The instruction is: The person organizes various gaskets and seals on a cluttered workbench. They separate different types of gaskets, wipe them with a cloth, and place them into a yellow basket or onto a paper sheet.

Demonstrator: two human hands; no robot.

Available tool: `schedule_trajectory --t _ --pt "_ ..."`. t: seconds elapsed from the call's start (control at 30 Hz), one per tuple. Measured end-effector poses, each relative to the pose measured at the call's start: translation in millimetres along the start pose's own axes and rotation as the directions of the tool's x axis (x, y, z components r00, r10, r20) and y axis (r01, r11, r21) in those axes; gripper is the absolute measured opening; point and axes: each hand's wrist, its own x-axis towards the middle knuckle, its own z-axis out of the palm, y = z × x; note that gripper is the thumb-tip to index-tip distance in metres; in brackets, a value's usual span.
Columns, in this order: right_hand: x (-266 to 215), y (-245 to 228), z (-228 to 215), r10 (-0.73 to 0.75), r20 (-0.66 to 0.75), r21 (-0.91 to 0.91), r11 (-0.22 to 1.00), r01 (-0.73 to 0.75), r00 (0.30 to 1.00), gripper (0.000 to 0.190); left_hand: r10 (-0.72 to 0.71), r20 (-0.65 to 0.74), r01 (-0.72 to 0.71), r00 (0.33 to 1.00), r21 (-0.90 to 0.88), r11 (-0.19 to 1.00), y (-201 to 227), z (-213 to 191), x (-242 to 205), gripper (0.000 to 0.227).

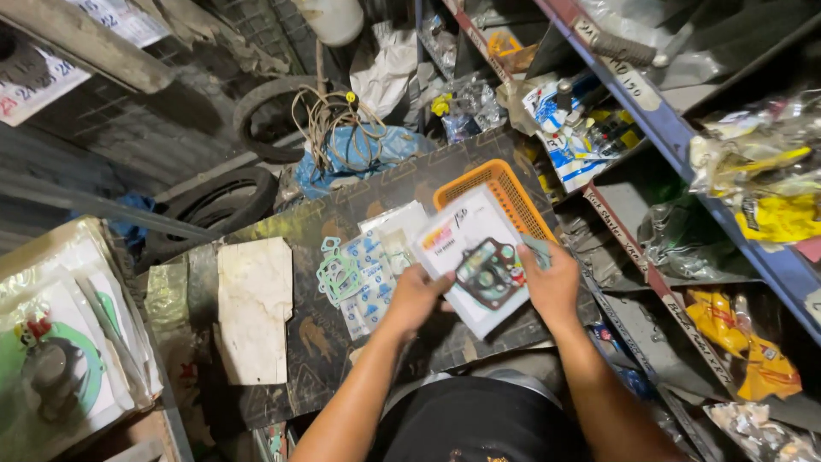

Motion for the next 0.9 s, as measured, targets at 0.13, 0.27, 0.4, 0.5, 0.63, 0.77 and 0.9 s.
schedule_trajectory --t 0.13,0.27,0.4,0.5,0.63,0.77,0.9 --pt "1.2 15.8 -3.5 -0.038 -0.018 -0.130 0.991 0.036 0.999 0.013 0.167 -0.052 -0.115 0.985 0.525 0.843 -21.5 3.0 20.4 0.039" --pt "8.6 29.8 0.1 -0.073 -0.039 -0.246 0.967 0.061 0.997 0.011 0.150 -0.028 -0.105 0.988 0.584 0.805 -9.9 15.7 28.9 0.033" --pt "40.4 64.8 10.6 -0.090 -0.130 -0.436 0.899 0.024 0.987 0.018 0.215 -0.009 -0.172 0.976 0.570 0.804 27.3 33.6 26.2 0.035" --pt "62.2 39.4 9.6 -0.236 -0.023 -0.432 0.879 0.203 0.971 0.019 0.225 -0.056 -0.158 0.973 0.549 0.820 33.2 30.2 45.9 0.039" --pt "76.1 72.6 25.9 -0.307 -0.049 -0.374 0.888 0.267 0.951 0.032 0.243 -0.091 -0.172 0.966 0.480 0.860 21.5 13.3 51.9 0.036" --pt "50.2 82.5 65.2 -0.398 -0.025 -0.231 0.895 0.382 0.917 0.028 0.085 -0.227 0.035 0.970 0.478 0.878 -22.0 -30.8 52.3 0.036" --pt "6.3 48.8 109.8 -0.250 0.124 -0.022 0.967 0.254 0.960 0.028 0.072 -0.416 0.148 0.906 0.473 0.868 -15.4 -67.6 14.5 0.040"
